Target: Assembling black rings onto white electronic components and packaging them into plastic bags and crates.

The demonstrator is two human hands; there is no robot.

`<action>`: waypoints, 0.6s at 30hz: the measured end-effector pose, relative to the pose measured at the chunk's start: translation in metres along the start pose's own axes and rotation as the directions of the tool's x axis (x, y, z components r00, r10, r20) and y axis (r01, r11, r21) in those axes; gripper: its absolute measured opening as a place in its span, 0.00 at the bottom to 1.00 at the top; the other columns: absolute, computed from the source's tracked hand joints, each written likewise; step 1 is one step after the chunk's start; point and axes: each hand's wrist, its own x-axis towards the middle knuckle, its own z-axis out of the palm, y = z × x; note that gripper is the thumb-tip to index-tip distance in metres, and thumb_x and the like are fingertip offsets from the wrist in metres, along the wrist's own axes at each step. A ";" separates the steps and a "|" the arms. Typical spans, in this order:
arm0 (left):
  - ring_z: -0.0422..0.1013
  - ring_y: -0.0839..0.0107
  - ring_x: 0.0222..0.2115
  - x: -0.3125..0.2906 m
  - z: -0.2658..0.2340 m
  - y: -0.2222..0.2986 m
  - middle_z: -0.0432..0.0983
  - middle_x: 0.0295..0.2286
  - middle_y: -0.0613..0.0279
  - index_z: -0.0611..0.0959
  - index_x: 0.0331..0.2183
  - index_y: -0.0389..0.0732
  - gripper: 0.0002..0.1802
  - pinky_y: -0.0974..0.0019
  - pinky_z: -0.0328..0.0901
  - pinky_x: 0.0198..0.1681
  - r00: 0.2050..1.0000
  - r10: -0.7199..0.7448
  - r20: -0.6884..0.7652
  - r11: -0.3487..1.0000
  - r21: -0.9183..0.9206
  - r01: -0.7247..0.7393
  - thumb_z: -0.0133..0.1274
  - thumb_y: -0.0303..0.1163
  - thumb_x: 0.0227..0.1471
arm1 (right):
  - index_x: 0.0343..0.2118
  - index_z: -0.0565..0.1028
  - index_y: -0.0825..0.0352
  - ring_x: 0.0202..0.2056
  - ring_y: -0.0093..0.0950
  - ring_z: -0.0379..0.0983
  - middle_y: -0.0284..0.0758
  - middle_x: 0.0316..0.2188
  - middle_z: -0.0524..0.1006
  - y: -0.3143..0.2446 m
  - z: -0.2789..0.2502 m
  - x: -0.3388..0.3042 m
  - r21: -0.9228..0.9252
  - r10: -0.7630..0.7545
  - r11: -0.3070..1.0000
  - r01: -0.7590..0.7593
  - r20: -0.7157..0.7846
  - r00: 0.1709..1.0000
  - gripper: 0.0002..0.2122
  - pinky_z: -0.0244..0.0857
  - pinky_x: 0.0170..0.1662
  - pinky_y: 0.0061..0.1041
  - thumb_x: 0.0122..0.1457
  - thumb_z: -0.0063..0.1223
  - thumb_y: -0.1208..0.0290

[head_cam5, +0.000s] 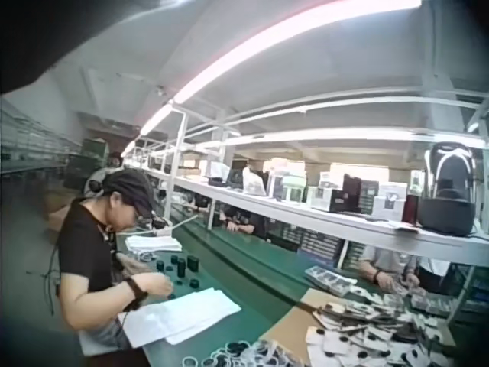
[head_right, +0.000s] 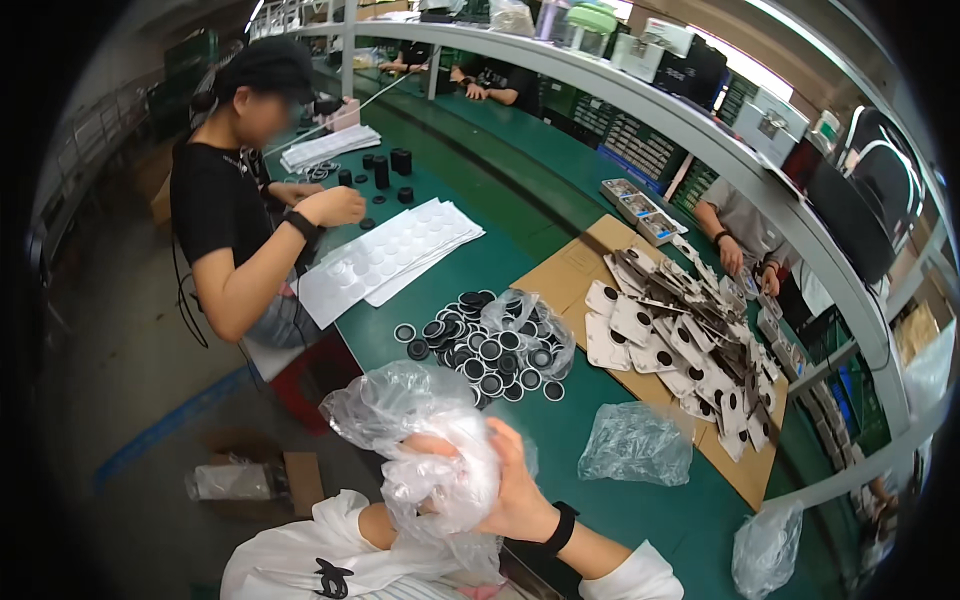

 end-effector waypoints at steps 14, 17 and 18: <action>0.70 0.69 0.40 -0.047 0.064 -0.016 0.73 0.38 0.57 0.78 0.38 0.37 0.19 0.64 0.65 0.40 0.942 -0.265 -0.207 0.788 -0.609 0.088 0.56 0.40 0.47 | 0.40 0.73 0.71 0.39 0.27 0.74 0.37 0.36 0.77 -0.039 -0.023 -0.032 0.092 0.635 0.772 -0.629 -0.058 0.770 0.20 0.66 0.43 0.25 0.45 0.64 0.68; 0.68 0.69 0.43 -0.013 0.038 0.015 0.71 0.41 0.55 0.74 0.44 0.34 0.25 0.64 0.63 0.45 0.958 -0.287 -0.009 0.596 -0.784 0.171 0.59 0.37 0.46 | 0.38 0.75 0.71 0.35 0.26 0.75 0.37 0.32 0.78 -0.051 -0.029 -0.055 0.135 0.662 0.749 -0.648 -0.146 0.735 0.17 0.67 0.40 0.24 0.45 0.63 0.69; 0.68 0.69 0.43 -0.007 0.034 0.018 0.71 0.41 0.55 0.74 0.44 0.34 0.25 0.64 0.63 0.45 0.960 -0.280 0.006 0.589 -0.789 0.177 0.59 0.37 0.46 | 0.36 0.75 0.71 0.34 0.25 0.75 0.36 0.30 0.78 -0.055 -0.031 -0.062 0.149 0.673 0.739 -0.657 -0.202 0.712 0.16 0.67 0.39 0.24 0.45 0.63 0.69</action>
